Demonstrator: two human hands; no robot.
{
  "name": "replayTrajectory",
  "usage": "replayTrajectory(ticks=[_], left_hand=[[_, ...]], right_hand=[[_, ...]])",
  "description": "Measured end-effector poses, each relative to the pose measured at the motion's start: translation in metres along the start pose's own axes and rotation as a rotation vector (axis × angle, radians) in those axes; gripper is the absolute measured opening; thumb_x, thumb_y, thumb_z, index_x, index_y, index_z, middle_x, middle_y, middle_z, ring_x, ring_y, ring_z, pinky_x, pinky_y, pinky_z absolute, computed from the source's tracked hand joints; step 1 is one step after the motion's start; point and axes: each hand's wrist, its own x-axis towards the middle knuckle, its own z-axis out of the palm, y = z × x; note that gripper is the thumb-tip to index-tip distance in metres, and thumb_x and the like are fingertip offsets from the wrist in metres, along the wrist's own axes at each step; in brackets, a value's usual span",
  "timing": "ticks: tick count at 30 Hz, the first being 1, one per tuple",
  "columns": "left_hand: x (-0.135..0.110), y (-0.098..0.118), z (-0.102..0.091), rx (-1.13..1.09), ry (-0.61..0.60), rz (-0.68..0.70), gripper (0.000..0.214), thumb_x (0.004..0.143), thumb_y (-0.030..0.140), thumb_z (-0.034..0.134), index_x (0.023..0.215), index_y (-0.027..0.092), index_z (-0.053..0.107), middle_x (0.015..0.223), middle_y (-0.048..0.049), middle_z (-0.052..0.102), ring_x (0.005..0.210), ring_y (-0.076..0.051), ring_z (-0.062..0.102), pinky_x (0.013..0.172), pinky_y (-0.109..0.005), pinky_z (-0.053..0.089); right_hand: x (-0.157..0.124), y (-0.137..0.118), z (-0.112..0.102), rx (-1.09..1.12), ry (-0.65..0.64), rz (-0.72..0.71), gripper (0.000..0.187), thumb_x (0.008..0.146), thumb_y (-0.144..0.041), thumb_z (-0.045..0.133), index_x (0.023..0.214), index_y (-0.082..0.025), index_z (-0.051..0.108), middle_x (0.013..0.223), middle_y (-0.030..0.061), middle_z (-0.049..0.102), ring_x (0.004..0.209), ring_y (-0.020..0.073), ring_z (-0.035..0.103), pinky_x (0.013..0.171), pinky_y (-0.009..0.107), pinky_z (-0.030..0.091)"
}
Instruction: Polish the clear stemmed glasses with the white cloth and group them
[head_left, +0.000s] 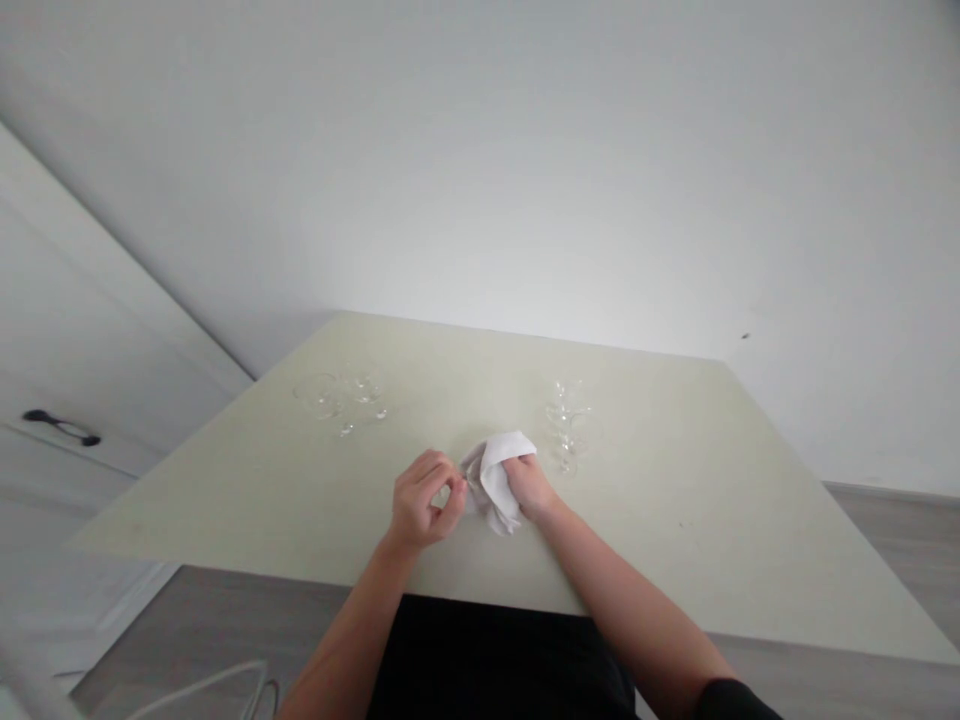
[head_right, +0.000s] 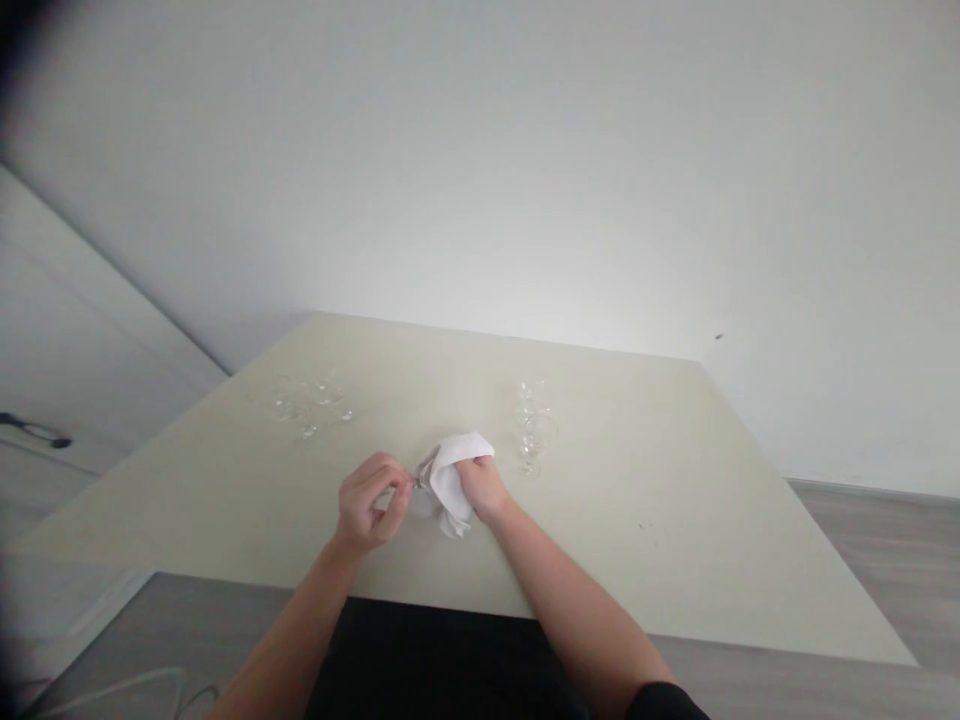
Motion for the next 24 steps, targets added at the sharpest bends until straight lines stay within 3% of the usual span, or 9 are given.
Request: replayTrajectory(ticks=[3, 5, 9, 12, 15, 18, 21, 24], left_hand=[[0.001, -0.005, 0.007, 0.004, 0.17, -0.29, 0.041, 0.09, 0.039, 0.055, 0.054, 0.023, 0.043, 0.051, 0.0006, 0.043, 0.053, -0.016, 0.045, 0.055, -0.029, 0.04], [0.006, -0.01, 0.01, -0.072, 0.216, -0.51, 0.046, 0.089, 0.044, 0.053, 0.05, 0.023, 0.041, 0.047, 0.0021, 0.038, 0.049, -0.015, 0.043, 0.052, -0.028, 0.038], [0.016, -0.019, 0.007, -0.329, 0.182, -0.851, 0.048, 0.081, 0.05, 0.058, 0.047, 0.021, 0.04, 0.047, 0.0022, 0.042, 0.043, -0.011, 0.04, 0.042, -0.025, 0.028], [0.02, -0.024, 0.002, -0.591, 0.1, -1.012, 0.048, 0.076, 0.053, 0.059, 0.048, 0.021, 0.037, 0.048, 0.0037, 0.04, 0.039, -0.008, 0.032, 0.037, -0.023, 0.019], [0.02, -0.026, -0.003, -0.72, 0.077, -1.063, 0.047, 0.073, 0.052, 0.062, 0.05, 0.021, 0.035, 0.049, 0.0049, 0.038, 0.038, -0.006, 0.028, 0.035, -0.021, 0.014], [0.018, -0.028, -0.005, -0.682, 0.188, -1.035, 0.048, 0.074, 0.048, 0.064, 0.05, 0.02, 0.034, 0.052, 0.0039, 0.042, 0.039, -0.005, 0.029, 0.036, -0.02, 0.015], [0.015, -0.03, -0.006, -0.616, 0.292, -0.974, 0.048, 0.077, 0.045, 0.063, 0.049, 0.019, 0.033, 0.055, 0.0026, 0.045, 0.041, -0.005, 0.031, 0.037, -0.02, 0.018], [0.011, -0.03, -0.003, -0.546, 0.315, -0.906, 0.047, 0.08, 0.043, 0.06, 0.048, 0.02, 0.034, 0.053, 0.0018, 0.043, 0.043, -0.007, 0.035, 0.038, -0.022, 0.019]], right_hand=[[-0.004, -0.002, 0.0, -0.007, -0.039, -0.021, 0.025, 0.074, -0.042, 0.069, 0.089, -0.021, 0.071, 0.093, 0.0065, 0.076, 0.091, 0.0265, 0.071, 0.085, 0.042, 0.058], [-0.008, -0.006, 0.0, -0.047, -0.129, -0.122, 0.032, 0.07, -0.042, 0.076, 0.093, -0.022, 0.071, 0.097, 0.0061, 0.075, 0.094, 0.0268, 0.07, 0.091, 0.044, 0.056], [-0.016, -0.017, -0.003, -0.107, -0.242, -0.361, 0.054, 0.066, -0.045, 0.083, 0.112, -0.022, 0.065, 0.109, 0.0073, 0.07, 0.1, 0.0255, 0.067, 0.097, 0.042, 0.053], [-0.021, -0.027, -0.005, -0.179, -0.336, -0.503, 0.053, 0.071, -0.044, 0.082, 0.116, -0.022, 0.065, 0.123, 0.0112, 0.062, 0.112, 0.0275, 0.062, 0.102, 0.041, 0.05], [-0.024, -0.033, -0.004, -0.178, -0.403, -0.528, 0.051, 0.08, -0.042, 0.075, 0.125, -0.022, 0.062, 0.134, 0.0133, 0.057, 0.124, 0.0293, 0.056, 0.109, 0.044, 0.044], [-0.024, -0.029, 0.001, -0.01, -0.363, -0.392, 0.048, 0.089, -0.046, 0.064, 0.132, -0.024, 0.06, 0.137, 0.0111, 0.059, 0.127, 0.0284, 0.056, 0.111, 0.046, 0.043], [-0.021, -0.015, 0.006, 0.195, -0.25, -0.172, 0.048, 0.091, -0.058, 0.057, 0.121, -0.023, 0.067, 0.12, 0.0097, 0.071, 0.116, 0.029, 0.064, 0.103, 0.046, 0.051], [-0.016, -0.004, 0.002, 0.173, -0.274, -0.051, 0.054, 0.077, -0.067, 0.071, 0.107, -0.022, 0.072, 0.096, 0.0072, 0.076, 0.102, 0.0295, 0.07, 0.092, 0.043, 0.058]])
